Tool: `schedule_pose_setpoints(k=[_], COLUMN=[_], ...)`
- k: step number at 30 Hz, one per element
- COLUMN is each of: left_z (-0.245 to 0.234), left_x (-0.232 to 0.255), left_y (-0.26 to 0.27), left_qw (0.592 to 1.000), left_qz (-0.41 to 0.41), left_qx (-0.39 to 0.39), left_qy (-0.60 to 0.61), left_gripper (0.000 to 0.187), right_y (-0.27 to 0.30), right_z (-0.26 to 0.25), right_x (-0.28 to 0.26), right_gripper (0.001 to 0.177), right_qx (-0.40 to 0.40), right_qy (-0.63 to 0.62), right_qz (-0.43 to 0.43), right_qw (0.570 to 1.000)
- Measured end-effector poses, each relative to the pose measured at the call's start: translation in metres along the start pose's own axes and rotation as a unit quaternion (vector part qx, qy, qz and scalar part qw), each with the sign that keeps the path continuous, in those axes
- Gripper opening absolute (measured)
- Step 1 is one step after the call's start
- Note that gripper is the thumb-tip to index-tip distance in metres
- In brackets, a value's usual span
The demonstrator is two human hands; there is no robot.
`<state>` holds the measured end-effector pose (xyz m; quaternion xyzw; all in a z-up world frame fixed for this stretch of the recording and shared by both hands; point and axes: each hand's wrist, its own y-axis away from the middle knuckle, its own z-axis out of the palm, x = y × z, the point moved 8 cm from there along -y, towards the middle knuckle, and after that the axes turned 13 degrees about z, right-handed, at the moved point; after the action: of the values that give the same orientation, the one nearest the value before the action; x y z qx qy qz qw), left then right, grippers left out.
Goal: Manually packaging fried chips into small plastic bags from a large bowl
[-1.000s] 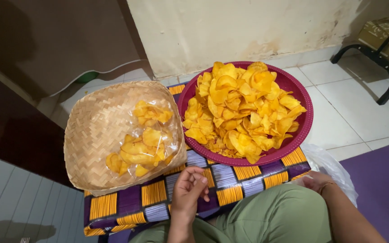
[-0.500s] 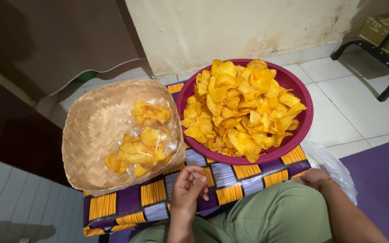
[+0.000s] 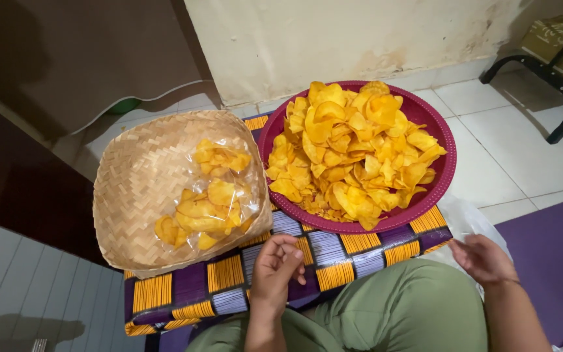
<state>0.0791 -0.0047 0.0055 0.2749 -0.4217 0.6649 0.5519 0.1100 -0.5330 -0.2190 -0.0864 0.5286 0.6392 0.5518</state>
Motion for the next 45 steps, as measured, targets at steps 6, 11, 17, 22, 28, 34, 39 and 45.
schedule_pose_setpoints(k=[6, 11, 17, 22, 28, 34, 39, 45], left_z=[-0.001, 0.006, 0.029, 0.056, 0.05, 0.037, 0.029, 0.031], left_x=[0.0, 0.01, 0.028, 0.042, 0.042, 0.022, 0.03, 0.077], left_y=[0.001, 0.008, 0.02, 0.031, 0.034, 0.032, 0.03, 0.031], left_qw=[1.0, 0.999, 0.989, 0.962, 0.951, 0.969, 0.993, 0.993], left_qz=[0.0, 0.031, 0.051, 0.056, 0.027, -0.042, -0.02, 0.112], left_qx=[-0.007, -0.04, -0.134, -0.24, -0.246, -0.177, -0.048, 0.025], left_qy=[0.004, -0.004, 0.027, 0.115, 0.183, 0.168, 0.103, 0.038], left_gripper=[0.025, 0.025, 0.036, 0.054, 0.09, 0.062, 0.052, 0.081], right_y=[0.112, 0.229, 0.294, 0.332, 0.34, 0.348, 0.337, 0.316], right_z=[0.092, 0.212, 0.294, 0.335, 0.35, 0.351, 0.335, 0.306], right_x=[-0.018, -0.055, -0.03, -0.007, -0.001, 0.009, 0.015, -0.015], right_gripper=[0.03, 0.007, 0.027, 0.032, 0.029, 0.026, 0.02, 0.015], right_qx=[-0.483, -0.529, -0.422, -0.376, -0.353, -0.404, -0.389, -0.357], right_qy=[-0.093, 0.102, 0.371, 0.506, 0.54, 0.568, 0.624, 0.608], right_qz=[-0.022, -0.135, -0.293, -0.307, -0.304, -0.26, -0.249, -0.229], right_qw=[0.871, 0.831, 0.773, 0.713, 0.701, 0.668, 0.63, 0.671])
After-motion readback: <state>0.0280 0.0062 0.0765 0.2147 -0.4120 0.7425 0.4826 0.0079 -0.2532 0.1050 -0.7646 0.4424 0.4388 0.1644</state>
